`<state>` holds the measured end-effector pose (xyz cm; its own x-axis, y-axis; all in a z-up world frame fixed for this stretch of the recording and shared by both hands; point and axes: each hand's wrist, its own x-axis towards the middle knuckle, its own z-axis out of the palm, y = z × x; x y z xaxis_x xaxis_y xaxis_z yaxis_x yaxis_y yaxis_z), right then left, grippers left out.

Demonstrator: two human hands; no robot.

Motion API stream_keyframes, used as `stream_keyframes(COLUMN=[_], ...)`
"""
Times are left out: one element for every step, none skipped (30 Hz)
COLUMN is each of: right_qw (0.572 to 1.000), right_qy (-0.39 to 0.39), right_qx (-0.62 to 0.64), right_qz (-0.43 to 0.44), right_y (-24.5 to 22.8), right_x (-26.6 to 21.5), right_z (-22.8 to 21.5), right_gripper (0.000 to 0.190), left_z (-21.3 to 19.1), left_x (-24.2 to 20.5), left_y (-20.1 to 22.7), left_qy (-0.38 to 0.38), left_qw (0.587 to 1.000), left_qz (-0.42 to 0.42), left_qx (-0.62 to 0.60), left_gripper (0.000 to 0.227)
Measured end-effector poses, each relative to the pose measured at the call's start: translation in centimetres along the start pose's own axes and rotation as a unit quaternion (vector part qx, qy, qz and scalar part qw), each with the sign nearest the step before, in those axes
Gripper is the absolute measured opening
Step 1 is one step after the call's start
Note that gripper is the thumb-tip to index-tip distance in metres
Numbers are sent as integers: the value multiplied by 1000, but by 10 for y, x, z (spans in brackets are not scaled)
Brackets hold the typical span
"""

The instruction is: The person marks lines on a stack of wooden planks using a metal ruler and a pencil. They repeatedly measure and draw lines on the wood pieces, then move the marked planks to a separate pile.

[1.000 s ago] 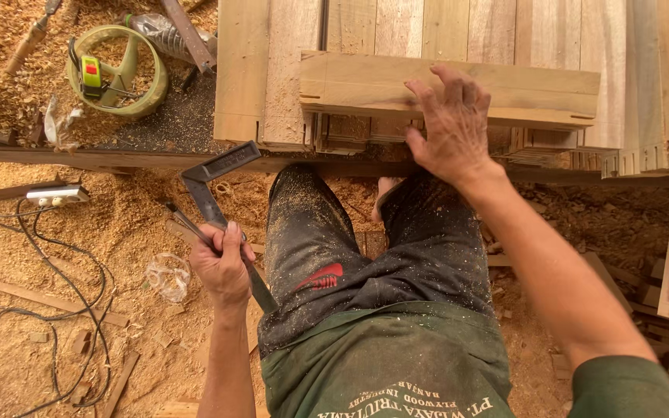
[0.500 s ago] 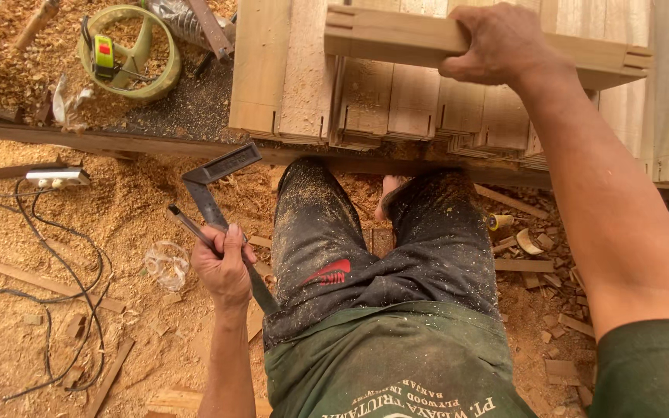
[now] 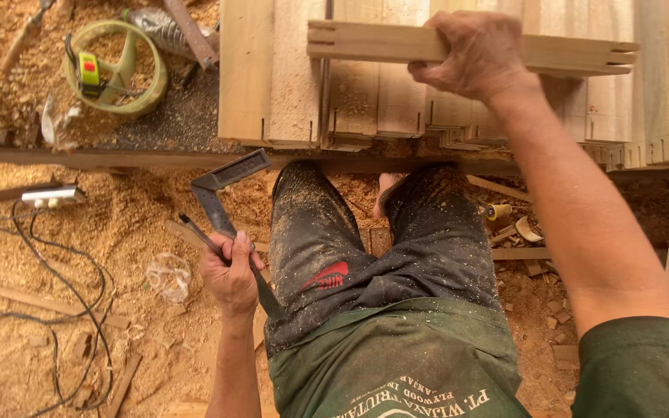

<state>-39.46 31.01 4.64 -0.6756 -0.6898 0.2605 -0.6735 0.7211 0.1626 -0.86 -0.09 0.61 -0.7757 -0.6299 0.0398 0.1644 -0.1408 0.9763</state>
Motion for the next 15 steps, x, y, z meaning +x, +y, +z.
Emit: stream_keyframes(right_qw=[1000,998,996,992,989,985,991,993,992,990,987,988,987,985,975], right_qy=[29,57,89,120,146,172,129,89,110,131,152,141,131,120,166], right_qx=[-2,-6,10,23,9,-6,30,69,60,51,42,65,87,114,134], right_qz=[-1,-1,-3,-3,-5,-6,9,24,20,16,11,23,35,50,56], right_y=[-6,-11,-17,-23,-31,-41,-49,-58,-66,-73,-76,-76,-78,-84,-91], right_x=[-2,-7,-12,-19,-27,-36,-46,-54,-61,-66,-68,-66,-66,-65,-65], right_z=[0,-1,-1,-2,-2,-1,0,1,1,2,1,-1,-4,-8,-14], right_gripper=[47,46,40,35,41,50,55,60,68,77,85,86,87,88,79], left_z=[2,4,6,7,9,10,11,12,13,17,21,26,31,33,34], left_x=[0,0,-1,-2,-2,-3,-4,-5,-5,-4,-2,-2,-2,-3,-4], left_y=[3,4,6,8,9,10,11,12,13,13,12,12,13,16,19], left_qy=[-4,-10,-11,-16,-20,-23,-25,-26,-31,-34,-38,-47,-57,-67,-73], left_qw=[1000,1000,1000,1000,1000,1000,1000,1000,999,999,999,999,998,997,996], left_qz=[8,16,13,8,3,-3,-9,-14,-9,-3,3,4,5,5,4], left_qx=[6,11,10,7,5,4,3,4,10,17,24,27,30,37,48], left_gripper=[29,29,29,30,30,30,30,29,30,30,30,30,31,31,30])
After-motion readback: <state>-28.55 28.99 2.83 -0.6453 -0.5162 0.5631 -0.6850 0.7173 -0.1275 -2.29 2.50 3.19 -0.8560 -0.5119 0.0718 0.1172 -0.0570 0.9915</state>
